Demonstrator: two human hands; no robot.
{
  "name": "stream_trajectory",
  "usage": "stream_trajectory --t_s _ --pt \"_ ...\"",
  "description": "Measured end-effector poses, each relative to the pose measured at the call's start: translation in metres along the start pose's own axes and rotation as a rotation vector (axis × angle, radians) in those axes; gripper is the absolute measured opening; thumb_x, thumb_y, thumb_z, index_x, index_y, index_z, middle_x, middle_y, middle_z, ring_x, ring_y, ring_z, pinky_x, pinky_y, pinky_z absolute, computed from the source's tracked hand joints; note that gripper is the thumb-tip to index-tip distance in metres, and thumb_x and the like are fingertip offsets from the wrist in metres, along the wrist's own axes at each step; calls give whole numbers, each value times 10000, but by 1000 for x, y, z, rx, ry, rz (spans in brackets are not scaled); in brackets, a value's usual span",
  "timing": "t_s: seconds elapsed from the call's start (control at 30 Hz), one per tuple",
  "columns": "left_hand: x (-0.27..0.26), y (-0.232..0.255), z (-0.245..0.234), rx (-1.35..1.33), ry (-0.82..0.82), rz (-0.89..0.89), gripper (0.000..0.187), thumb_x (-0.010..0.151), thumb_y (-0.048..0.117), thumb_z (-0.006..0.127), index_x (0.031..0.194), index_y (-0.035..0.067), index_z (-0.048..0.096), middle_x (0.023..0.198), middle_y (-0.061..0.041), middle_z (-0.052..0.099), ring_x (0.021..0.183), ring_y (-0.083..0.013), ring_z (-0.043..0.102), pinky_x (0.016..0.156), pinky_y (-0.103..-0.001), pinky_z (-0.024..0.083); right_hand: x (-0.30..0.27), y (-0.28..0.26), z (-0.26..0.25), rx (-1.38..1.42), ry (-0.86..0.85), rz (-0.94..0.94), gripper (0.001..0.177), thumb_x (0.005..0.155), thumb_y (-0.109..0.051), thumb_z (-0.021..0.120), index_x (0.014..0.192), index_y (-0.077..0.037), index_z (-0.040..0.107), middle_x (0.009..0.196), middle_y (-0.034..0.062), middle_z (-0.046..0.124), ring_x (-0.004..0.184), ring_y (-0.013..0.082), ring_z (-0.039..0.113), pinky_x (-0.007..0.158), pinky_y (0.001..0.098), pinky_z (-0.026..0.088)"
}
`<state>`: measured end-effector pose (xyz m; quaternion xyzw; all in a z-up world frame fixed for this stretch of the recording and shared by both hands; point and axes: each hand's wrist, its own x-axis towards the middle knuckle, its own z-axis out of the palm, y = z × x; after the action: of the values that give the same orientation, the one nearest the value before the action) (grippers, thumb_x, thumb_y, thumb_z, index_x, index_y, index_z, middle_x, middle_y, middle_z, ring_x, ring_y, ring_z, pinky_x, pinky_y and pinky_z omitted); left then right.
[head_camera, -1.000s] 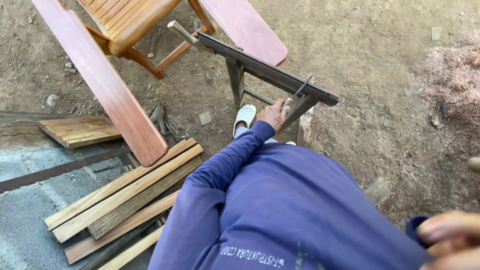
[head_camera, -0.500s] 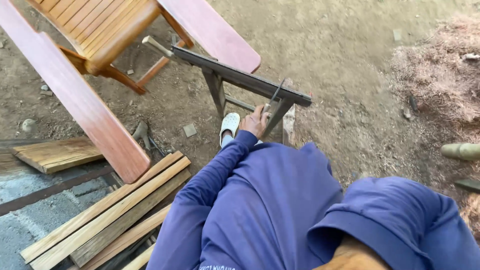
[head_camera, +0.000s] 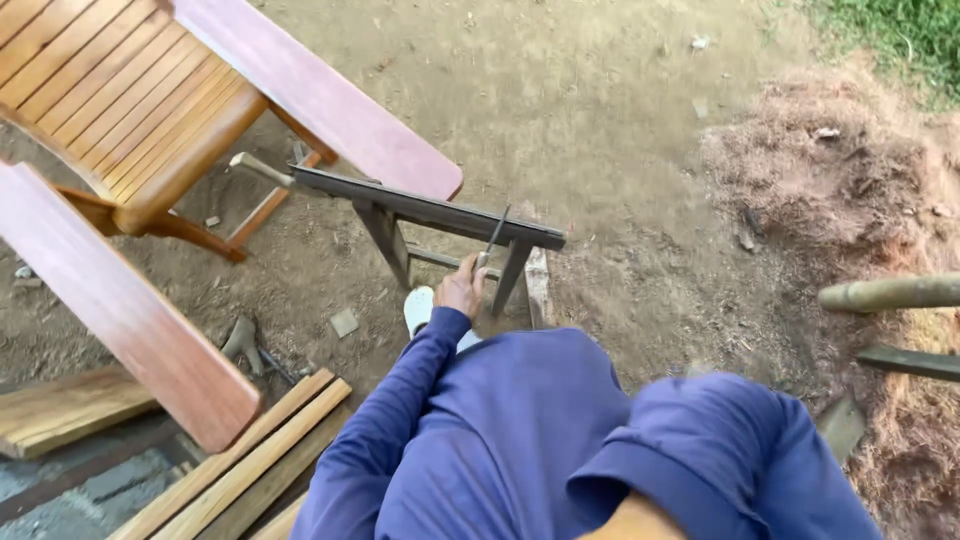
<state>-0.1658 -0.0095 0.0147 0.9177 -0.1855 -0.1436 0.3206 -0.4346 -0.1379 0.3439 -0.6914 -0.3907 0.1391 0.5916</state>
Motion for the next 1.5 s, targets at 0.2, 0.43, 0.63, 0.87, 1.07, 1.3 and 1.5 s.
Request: stream_trajectory --t_s 0.2,0.43,0.63,0.87,1.07,1.3,1.5 --pt "-12 -9 -8 -26 -33 -51 392 989 448 579 1333 262 605 1015 -249 736 967 -477 684 838 -583 527 30 10 -40 -21 186 205 200 922 -180 752 1046 -36 686 1043 104 696 991 281 670 885 399 561" --pt "-29 -6 -37 -227 -19 35 431 993 372 606 1397 230 568 1010 -259 737 975 -462 700 837 -526 556 -145 196 28 -832 44 1459 473 928 -506 641 1266 -175 628 1101 95 724 1073 315 676 931 430 564" --pt "-48 10 -88 -303 -88 -32 443 990 342 578 1418 236 535 956 -214 748 919 -407 751 800 -489 565 -257 422 176 219 765 931 567 853 -259 736 1340 -10 585 1288 158 689 1184 271 628 1025 411 478" --pt "-46 -30 -100 -245 -85 62 424 970 287 624 1384 211 566 1046 -225 746 996 -441 701 853 -498 545 -176 370 170 649 1036 795 456 950 -265 659 1299 24 604 1245 131 704 1119 223 652 1002 376 500" --pt "-43 -53 -121 -254 -15 11 409 982 291 629 1381 219 574 1006 -213 754 963 -403 730 815 -472 566 -149 328 146 1004 1219 662 399 1031 -269 594 1265 52 621 1208 109 716 1065 182 671 984 347 518" --pt "-26 -87 -140 -411 276 143 383 978 169 631 1354 104 591 1117 -212 739 1016 -346 748 837 -422 586 -254 485 258 230 1077 1113 187 933 -183 767 924 3 786 868 64 756 822 135 658 773 291 533" --pt "-9 -119 -147 -389 401 -12 381 968 159 651 1336 80 590 1147 -203 735 1036 -341 743 873 -425 578 -267 500 233 389 1087 1166 92 919 -83 730 965 -3 739 896 109 736 772 184 654 699 356 546"
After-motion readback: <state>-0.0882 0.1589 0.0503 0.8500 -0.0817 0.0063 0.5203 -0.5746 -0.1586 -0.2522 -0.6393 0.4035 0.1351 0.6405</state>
